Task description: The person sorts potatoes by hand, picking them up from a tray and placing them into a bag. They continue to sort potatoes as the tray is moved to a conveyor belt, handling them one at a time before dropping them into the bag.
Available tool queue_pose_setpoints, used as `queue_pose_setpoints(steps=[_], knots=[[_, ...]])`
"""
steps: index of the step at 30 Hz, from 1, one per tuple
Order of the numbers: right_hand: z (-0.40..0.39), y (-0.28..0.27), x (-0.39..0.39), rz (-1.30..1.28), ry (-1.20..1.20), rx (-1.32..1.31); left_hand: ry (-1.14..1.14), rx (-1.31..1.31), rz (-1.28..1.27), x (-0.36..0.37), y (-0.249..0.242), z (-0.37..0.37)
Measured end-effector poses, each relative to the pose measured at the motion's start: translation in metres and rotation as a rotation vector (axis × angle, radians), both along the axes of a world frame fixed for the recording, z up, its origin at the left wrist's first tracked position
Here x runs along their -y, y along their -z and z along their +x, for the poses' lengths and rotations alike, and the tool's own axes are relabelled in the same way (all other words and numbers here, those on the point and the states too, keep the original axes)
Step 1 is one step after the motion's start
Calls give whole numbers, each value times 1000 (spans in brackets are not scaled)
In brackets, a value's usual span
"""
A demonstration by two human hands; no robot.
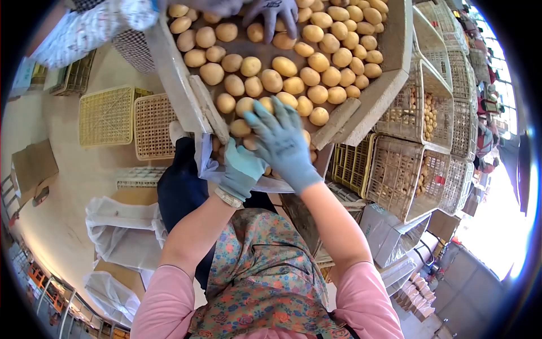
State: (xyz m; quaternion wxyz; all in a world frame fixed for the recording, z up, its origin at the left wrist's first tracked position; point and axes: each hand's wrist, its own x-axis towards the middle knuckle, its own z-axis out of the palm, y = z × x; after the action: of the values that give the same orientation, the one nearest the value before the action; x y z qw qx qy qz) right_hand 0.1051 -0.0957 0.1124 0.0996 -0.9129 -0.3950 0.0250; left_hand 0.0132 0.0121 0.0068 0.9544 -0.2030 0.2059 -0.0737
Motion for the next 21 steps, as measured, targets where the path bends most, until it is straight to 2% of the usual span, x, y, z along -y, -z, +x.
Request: queue_pose_setpoints(steps=[1, 2, 5, 6, 7, 9, 10, 11, 13, 14, 15, 17, 18, 19, 21], knots=[[-2, -4, 15, -152, -6, 64, 65, -50, 87, -1, -8, 1], [-1, -6, 31, -147, -17, 64, 78, -84, 180, 0, -20, 5], [7, -16, 69, -127, 248, 74, 78, -113, 179, -2, -26, 5], [17, -25, 74, -121, 251, 124, 85, -120, 205, -2, -30, 6], [24, -28, 65, -119, 247, 127, 81, -118, 207, 0, -26, 7], [34, -23, 39, -53, 579, 244, 93, -47, 272, 4, -13, 4], [39, -10, 26, -73, 680, 178, 93, -51, 276, 3, -18, 5], [43, 13, 17, -209, 730, 132, 88, -81, 190, 1, -29, 8], [38, 34, -16, -44, 848, 178, 85, -111, 107, 0, -30, 8], [33, 32, -25, 390, 787, 149, 86, -92, 84, 0, -22, 6], [27, 23, -23, 390, 790, 144, 86, -73, 61, -1, -15, 3], [12, 0, -11, 258, 485, -59, 93, -103, 108, -1, -25, 5], [6, -6, -6, 383, 487, -107, 98, -125, 154, 0, -31, 7], [0, -6, 3, 316, 470, 31, 90, -124, 155, 1, -35, 10], [-11, -18, 12, 212, 391, 105, 67, -72, 175, 2, -41, 11]])
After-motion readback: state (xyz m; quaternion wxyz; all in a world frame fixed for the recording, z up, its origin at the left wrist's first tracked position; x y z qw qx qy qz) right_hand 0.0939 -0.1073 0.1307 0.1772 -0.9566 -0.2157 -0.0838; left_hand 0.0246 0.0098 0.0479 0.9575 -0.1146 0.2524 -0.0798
